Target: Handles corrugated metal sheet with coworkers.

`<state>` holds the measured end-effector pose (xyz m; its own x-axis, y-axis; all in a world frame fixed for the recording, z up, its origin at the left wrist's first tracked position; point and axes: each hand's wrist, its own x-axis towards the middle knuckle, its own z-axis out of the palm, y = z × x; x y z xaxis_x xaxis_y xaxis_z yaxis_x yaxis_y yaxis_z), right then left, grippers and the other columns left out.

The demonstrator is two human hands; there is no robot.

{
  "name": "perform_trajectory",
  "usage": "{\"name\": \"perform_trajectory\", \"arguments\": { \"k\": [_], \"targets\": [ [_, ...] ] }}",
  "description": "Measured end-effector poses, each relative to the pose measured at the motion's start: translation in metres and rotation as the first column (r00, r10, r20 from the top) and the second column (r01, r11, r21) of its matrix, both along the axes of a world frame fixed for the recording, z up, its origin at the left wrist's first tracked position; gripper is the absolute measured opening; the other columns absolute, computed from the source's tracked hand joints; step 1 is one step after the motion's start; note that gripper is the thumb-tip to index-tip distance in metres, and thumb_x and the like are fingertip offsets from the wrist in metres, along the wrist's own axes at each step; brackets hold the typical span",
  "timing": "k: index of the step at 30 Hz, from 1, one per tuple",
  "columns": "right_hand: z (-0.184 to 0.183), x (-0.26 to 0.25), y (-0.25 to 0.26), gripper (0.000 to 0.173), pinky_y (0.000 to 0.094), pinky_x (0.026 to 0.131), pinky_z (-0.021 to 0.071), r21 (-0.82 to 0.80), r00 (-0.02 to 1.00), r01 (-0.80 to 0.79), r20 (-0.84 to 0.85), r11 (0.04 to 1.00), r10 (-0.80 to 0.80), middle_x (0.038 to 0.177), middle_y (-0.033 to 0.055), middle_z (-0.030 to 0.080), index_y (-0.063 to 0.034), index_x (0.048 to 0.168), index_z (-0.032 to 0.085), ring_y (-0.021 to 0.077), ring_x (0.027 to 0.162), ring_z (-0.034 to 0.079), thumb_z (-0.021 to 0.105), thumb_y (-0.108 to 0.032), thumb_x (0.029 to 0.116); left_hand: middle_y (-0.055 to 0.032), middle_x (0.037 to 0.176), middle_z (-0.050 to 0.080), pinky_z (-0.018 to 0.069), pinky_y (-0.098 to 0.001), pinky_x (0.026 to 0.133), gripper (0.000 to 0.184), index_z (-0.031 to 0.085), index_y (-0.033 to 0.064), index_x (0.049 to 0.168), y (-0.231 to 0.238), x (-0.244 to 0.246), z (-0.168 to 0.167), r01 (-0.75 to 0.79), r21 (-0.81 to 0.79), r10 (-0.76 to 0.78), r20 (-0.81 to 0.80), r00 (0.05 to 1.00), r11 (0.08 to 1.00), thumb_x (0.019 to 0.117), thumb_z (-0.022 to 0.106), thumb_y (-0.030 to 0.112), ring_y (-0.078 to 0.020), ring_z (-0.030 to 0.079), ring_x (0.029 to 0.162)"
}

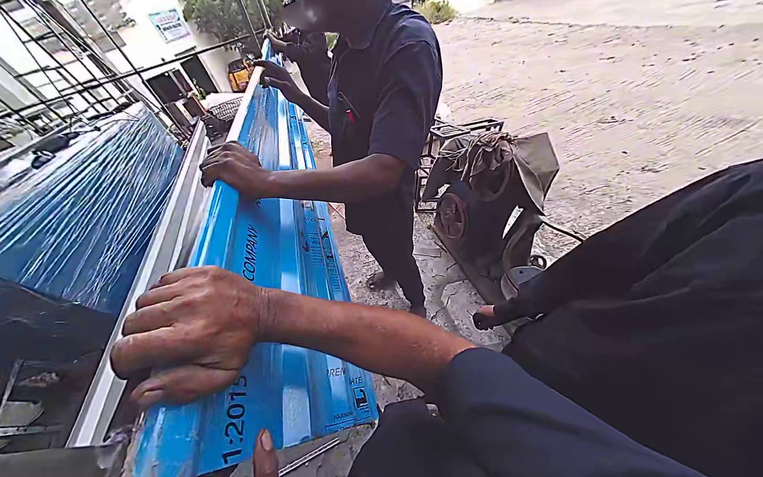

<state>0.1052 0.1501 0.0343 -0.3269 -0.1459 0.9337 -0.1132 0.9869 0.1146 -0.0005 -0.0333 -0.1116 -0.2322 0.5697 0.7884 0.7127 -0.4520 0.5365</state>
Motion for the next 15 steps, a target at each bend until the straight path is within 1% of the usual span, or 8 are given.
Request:
{"name": "perform_trajectory", "arguments": {
  "k": [1,2,3,4,9,12,15],
  "targets": [
    [-0.0005,-0.0012,0.0007,0.049,0.0419,0.067,0.0488,0.007,1.0,-0.006,-0.003,1.0,0.006,0.072,0.0085,0.066,-0.0058,0.082,0.073,0.0254,0.072,0.065,0.043,-0.041,0.099,-0.0119,0.098,0.073,0.0649,-0.0346,0.077,0.061,0.052,-0.0147,0.12,-0.0001,0.0004,0.0009,0.009,0.003,-0.009,0.004,1.0,1.0,0.0888,0.078,0.031,-0.0133,0.076,0.085],
    [-0.0007,-0.0019,0.0012,0.05,0.0415,0.066,0.0489,0.012,1.0,-0.01,-0.003,1.0,0.01,0.072,0.0086,0.066,-0.0053,0.083,0.073,0.0252,0.072,0.065,0.043,-0.041,0.0993,-0.0071,0.099,0.073,0.0646,-0.0308,0.079,0.062,0.052,-0.0123,0.123,-0.0006,0.0018,0.0028,0.02,-0.002,-0.02,0.02,1.0,1.0,0.0881,0.078,0.031,-0.0086,0.075,0.087],
    [-0.0009,-0.002,0.0017,0.05,0.0413,0.065,0.0489,0.014,1.0,-0.011,-0.001,1.0,0.011,0.072,0.0086,0.066,-0.005,0.083,0.072,0.0251,0.072,0.065,0.043,-0.041,0.0992,0.0007,0.101,0.074,0.0638,-0.0248,0.081,0.063,0.052,-0.0071,0.126,-0.0014,0.0034,0.0047,0.034,-0.022,-0.033,0.047,0.998,0.999,0.0871,0.08,0.034,-0.0017,0.073,0.091],
    [-0.0013,-0.0017,0.0022,0.049,0.0412,0.065,0.0492,0.014,1.0,-0.012,0.002,1.0,0.012,0.072,0.0085,0.066,-0.0051,0.083,0.072,0.025,0.073,0.065,0.043,-0.041,0.0992,0.004,0.102,0.074,0.0631,-0.0223,0.082,0.064,0.052,-0.005,0.127,-0.0016,0.0041,0.0055,0.052,-0.027,-0.05,0.068,0.996,0.998,0.0861,0.081,0.034,0.0014,0.072,0.092],
    [-0.002,-0.0026,0.0031,0.048,0.0409,0.067,0.0496,0.016,0.999,-0.029,0.013,0.999,0.029,0.073,0.0079,0.066,-0.0054,0.084,0.072,0.0244,0.074,0.065,0.043,-0.04,0.099,0.004,0.109,0.073,0.0626,-0.0222,0.086,0.072,0.048,-0.0064,0.133,-0.0025,0.0034,0.0044,0.08,-0.038,-0.076,0.1,0.992,0.996,0.083,0.083,0.033,0.0018,0.072,0.096],
    [-0.0018,-0.003,0.0034,0.047,0.0405,0.065,0.0486,0.024,1.0,-0.03,0.007,0.999,0.029,0.072,0.0077,0.065,-0.0053,0.083,0.072,0.0243,0.072,0.065,0.043,-0.04,0.0992,0.0082,0.111,0.073,0.0626,-0.0225,0.086,0.07,0.048,0.0009,0.135,-0.0022,0.0033,0.003,0.087,-0.035,-0.083,0.113,0.99,0.996,0.0836,0.082,0.033,0.0015,0.072,0.097],
    [-0.0027,-0.0043,0.0038,0.047,0.0404,0.064,0.0481,0.022,0.999,-0.035,0.006,0.999,0.035,0.071,0.0073,0.065,-0.0058,0.083,0.072,0.0237,0.071,0.064,0.043,-0.04,0.0993,0.0084,0.111,0.073,0.062,-0.0221,0.087,0.069,0.048,0.0009,0.135,-0.0017,0.0029,0.0013,0.081,-0.025,-0.078,0.11,0.991,0.996,0.0836,0.082,0.033,0.0019,0.071,0.098]
  ]
}}
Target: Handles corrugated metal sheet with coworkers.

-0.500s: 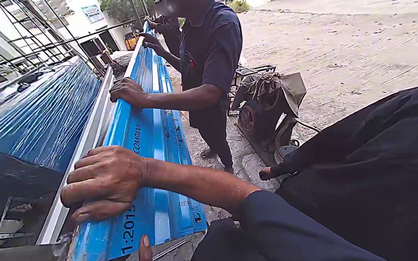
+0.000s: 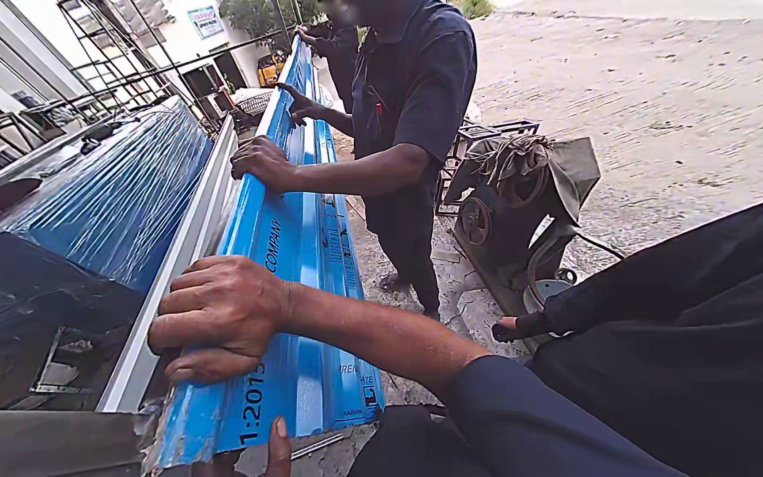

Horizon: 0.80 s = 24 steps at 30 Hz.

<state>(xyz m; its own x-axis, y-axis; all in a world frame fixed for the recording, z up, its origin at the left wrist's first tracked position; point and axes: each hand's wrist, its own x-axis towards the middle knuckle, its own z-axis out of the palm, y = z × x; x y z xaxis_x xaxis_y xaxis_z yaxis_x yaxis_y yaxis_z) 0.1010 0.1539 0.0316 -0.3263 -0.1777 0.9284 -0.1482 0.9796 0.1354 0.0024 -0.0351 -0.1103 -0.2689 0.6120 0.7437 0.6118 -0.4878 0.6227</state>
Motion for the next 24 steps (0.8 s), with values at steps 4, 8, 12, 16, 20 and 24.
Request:
{"name": "perform_trajectory", "arguments": {
  "k": [4,8,12,16,20,24],
  "targets": [
    [0.001,-0.001,0.001,0.048,0.0405,0.066,0.0495,0.001,1.0,-0.009,0.004,1.0,0.009,0.073,0.0076,0.066,-0.0049,0.085,0.073,0.0239,0.073,0.065,0.042,-0.04,0.1001,0.0105,0.112,0.072,0.0616,-0.0221,0.088,0.07,0.048,0.0034,0.136,0.001,0.0,0.001,-0.01,0.004,0.01,-0.005,1.0,1.0,0.0843,0.082,0.035,0.0024,0.071,0.1],
    [-0.001,0.007,0.003,0.052,0.0378,0.062,0.0475,0.03,1.0,-0.013,0.008,0.999,0.013,0.068,0.0046,0.063,-0.0069,0.082,0.071,0.0193,0.067,0.062,0.037,-0.04,0.1017,0.0124,0.106,0.074,0.0636,-0.0215,0.082,0.062,0.056,0.011,0.132,0.001,0.009,0.0,-0.053,0.01,0.053,-0.002,0.999,0.999,0.0836,0.082,0.04,0.0021,0.072,0.094],
    [0.004,0.001,0.003,0.056,0.036,0.06,0.0479,0.108,0.999,-0.033,-0.018,0.994,0.035,0.068,0.0035,0.065,-0.0093,0.08,0.07,0.0168,0.066,0.063,0.03,-0.04,0.1042,0.0025,0.101,0.075,0.0648,-0.027,0.08,0.065,0.061,0.0074,0.126,0.002,0.003,0.003,-0.12,0.084,0.12,0.001,0.993,0.989,0.0796,0.084,0.045,-0.0046,0.074,0.091],
    [0.005,0.004,0.004,0.057,0.0386,0.067,0.0524,0.117,1.0,0.005,-0.029,0.993,-0.002,0.075,0.0063,0.07,-0.0089,0.081,0.069,0.0195,0.075,0.069,0.028,-0.042,0.1044,0.0007,0.142,0.058,0.0521,-0.0312,0.104,0.101,0.034,0.0227,0.155,-0.004,-0.007,0.028,0.017,0.2,-0.017,-0.001,1.0,0.98,0.076,0.083,0.061,-0.0116,0.061,0.124],
    [0.004,0.004,0.003,0.057,0.0392,0.067,0.0528,0.118,0.999,0.004,-0.038,0.993,0.001,0.075,0.0071,0.071,-0.0083,0.081,0.069,0.02,0.076,0.069,0.028,-0.041,0.1042,-0.0006,0.147,0.055,0.0462,-0.0392,0.111,0.097,0.042,0.026,0.151,0.003,-0.031,0.095,0.207,0.37,-0.216,-0.019,0.976,0.906,0.0719,0.083,0.063,-0.0189,0.054,0.134],
    [0.005,0.003,0.004,0.057,0.0386,0.067,0.0521,0.132,0.999,0.004,-0.049,0.991,0.003,0.076,0.0063,0.071,-0.0092,0.081,0.069,0.0193,0.075,0.069,0.027,-0.04,0.105,-0.0032,0.158,0.043,0.0375,-0.0435,0.12,0.099,0.042,0.0234,0.151,0.03,-0.052,0.131,0.43,0.224,-0.417,-0.107,0.903,0.874,0.0705,0.087,0.059,-0.0219,0.041,0.146]
  ]
}}
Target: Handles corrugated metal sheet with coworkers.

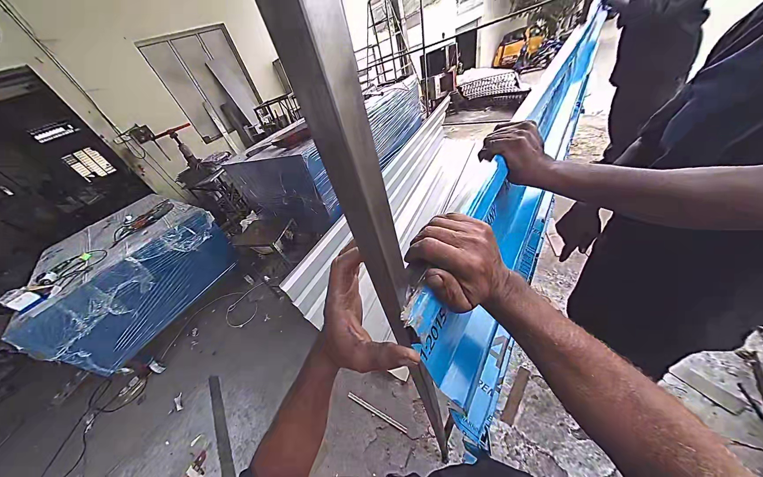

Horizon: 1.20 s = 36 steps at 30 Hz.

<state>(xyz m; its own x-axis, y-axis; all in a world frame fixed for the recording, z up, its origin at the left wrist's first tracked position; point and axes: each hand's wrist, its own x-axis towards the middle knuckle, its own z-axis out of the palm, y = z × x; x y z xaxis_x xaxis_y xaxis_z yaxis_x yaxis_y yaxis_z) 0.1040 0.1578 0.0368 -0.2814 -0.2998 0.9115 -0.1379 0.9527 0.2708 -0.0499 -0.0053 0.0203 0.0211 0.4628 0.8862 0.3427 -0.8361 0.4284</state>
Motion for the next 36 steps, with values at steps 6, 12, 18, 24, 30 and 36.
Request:
{"name": "perform_trajectory", "arguments": {
  "k": [6,12,18,24,30,36],
  "targets": [
    [-0.001,-0.001,0.0,0.057,0.0353,0.06,0.0475,-0.052,0.999,-0.014,-0.04,0.999,0.012,0.069,0.005,0.065,-0.0072,0.087,0.067,0.0172,0.064,0.061,0.028,-0.044,0.1051,-0.0086,0.171,0.018,0.0312,-0.0445,0.122,0.078,0.063,0.014,0.125,0.043,0.001,0.006,0.271,-0.163,-0.288,-0.097,0.953,0.949,0.0739,0.076,0.072,-0.0254,0.028,0.153],
    [-0.007,-0.002,0.005,0.08,0.0346,0.064,0.0523,-0.096,0.997,-0.048,-0.059,0.994,0.043,0.075,0.0056,0.071,-0.0019,0.127,0.063,0.0151,0.067,0.064,0.022,-0.067,0.1027,-0.005,0.159,0.039,0.0295,-0.0389,0.122,0.072,0.064,0.0186,0.124,0.043,0.003,-0.004,0.191,-0.099,-0.204,-0.144,0.968,0.977,0.0831,0.063,0.077,-0.0169,0.036,0.147],
    [-0.006,-0.003,0.005,0.091,0.0356,0.066,0.0521,-0.105,0.997,-0.075,-0.033,0.992,0.072,0.077,0.0076,0.073,-0.0021,0.13,0.063,0.0168,0.068,0.065,0.022,-0.078,0.0974,-0.0106,0.166,0.03,0.0161,-0.0515,0.128,0.077,0.062,0.0189,0.131,0.045,0.005,-0.007,0.087,0.034,-0.077,-0.217,0.973,0.996,0.0827,0.059,0.079,-0.0309,0.017,0.157],
    [-0.005,-0.004,0.005,0.084,0.0377,0.065,0.0517,-0.071,0.999,-0.036,-0.026,0.997,0.034,0.076,0.0089,0.07,-0.0051,0.103,0.068,0.0202,0.068,0.066,0.022,-0.074,0.0985,-0.0083,0.163,0.035,0.0183,-0.0507,0.128,0.074,0.064,0.0243,0.13,0.045,0.005,-0.013,0.028,0.073,-0.018,-0.14,0.99,0.997,0.0785,0.067,0.076,-0.0299,0.022,0.155],
    [-0.004,-0.003,0.005,0.077,0.0399,0.067,0.054,-0.04,1.0,-0.029,-0.001,0.999,0.029,0.076,0.0099,0.071,-0.0082,0.087,0.068,0.0224,0.073,0.069,0.022,-0.069,0.1006,-0.0048,0.157,0.044,0.0342,-0.0447,0.122,0.082,0.059,0.023,0.136,0.033,0.015,-0.027,-0.066,0.084,0.061,0.064,0.996,0.994,0.0725,0.078,0.072,-0.0257,0.038,0.148],
    [-0.004,-0.004,0.006,0.076,0.0394,0.066,0.0529,-0.04,1.0,-0.022,-0.003,0.999,0.022,0.075,0.0093,0.071,-0.0085,0.087,0.068,0.0221,0.071,0.068,0.022,-0.067,0.1008,-0.0106,0.161,0.038,0.0469,-0.0402,0.114,0.125,0.011,0.0205,0.161,0.005,0.057,-0.058,-0.103,-0.056,0.114,0.245,0.963,0.993,0.0696,0.093,0.046,-0.0258,0.046,0.143]
  ]
}}
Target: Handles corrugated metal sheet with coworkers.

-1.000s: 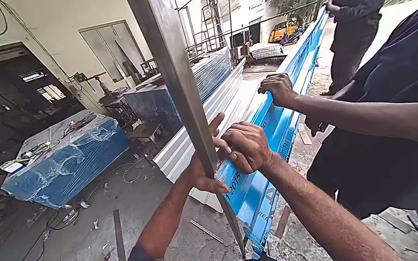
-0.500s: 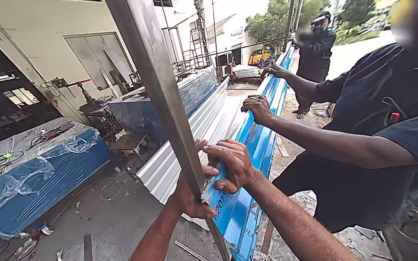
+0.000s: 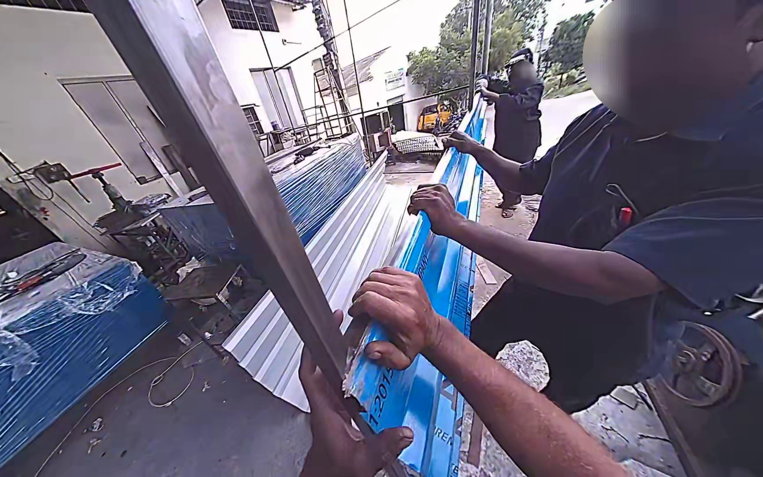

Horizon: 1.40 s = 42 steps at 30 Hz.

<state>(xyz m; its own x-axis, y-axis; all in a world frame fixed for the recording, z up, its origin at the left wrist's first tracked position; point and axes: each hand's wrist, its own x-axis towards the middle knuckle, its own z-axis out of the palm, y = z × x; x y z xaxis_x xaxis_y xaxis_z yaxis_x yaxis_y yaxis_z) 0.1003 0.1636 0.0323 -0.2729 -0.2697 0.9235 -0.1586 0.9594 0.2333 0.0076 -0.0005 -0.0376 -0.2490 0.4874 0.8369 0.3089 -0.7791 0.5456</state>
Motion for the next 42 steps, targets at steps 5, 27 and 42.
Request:
{"name": "perform_trajectory", "arguments": {
  "k": [5,27,42],
  "targets": [
    [-0.001,0.0,0.0,0.072,0.0392,0.064,0.0525,0.002,1.0,-0.003,-0.002,1.0,0.003,0.076,0.01,0.071,-0.0076,0.087,0.068,0.0221,0.07,0.068,0.024,-0.063,0.1011,0.0021,0.136,0.06,0.0605,-0.0298,0.098,0.107,0.023,0.0181,0.152,-0.011,0.023,-0.036,-0.139,-0.153,0.156,0.103,0.982,0.978,0.0721,0.094,0.02,-0.0093,0.067,0.117],
    [0.002,0.005,-0.004,0.062,0.0387,0.068,0.0545,-0.011,1.0,-0.01,0.013,1.0,0.01,0.076,0.009,0.072,-0.0068,0.081,0.067,0.0202,0.076,0.071,0.029,-0.05,0.1038,0.0009,0.105,0.073,0.0629,-0.0293,0.087,0.048,0.052,0.0032,0.13,0.001,0.002,-0.054,-0.005,-0.115,0.006,0.005,1.0,0.993,0.0923,0.074,0.025,-0.0049,0.072,0.096],
    [0.001,0.007,-0.004,0.064,0.0405,0.076,0.0568,0.004,1.0,-0.011,0.01,1.0,0.011,0.079,0.0108,0.073,-0.0051,0.083,0.068,0.0213,0.081,0.072,0.026,-0.046,0.1062,-0.0006,0.106,0.073,0.0622,-0.0297,0.087,0.046,0.053,0.0023,0.131,0.005,-0.003,-0.058,0.037,-0.084,-0.038,-0.015,0.999,0.996,0.0951,0.07,0.025,-0.0049,0.071,0.096]
  ]
}}
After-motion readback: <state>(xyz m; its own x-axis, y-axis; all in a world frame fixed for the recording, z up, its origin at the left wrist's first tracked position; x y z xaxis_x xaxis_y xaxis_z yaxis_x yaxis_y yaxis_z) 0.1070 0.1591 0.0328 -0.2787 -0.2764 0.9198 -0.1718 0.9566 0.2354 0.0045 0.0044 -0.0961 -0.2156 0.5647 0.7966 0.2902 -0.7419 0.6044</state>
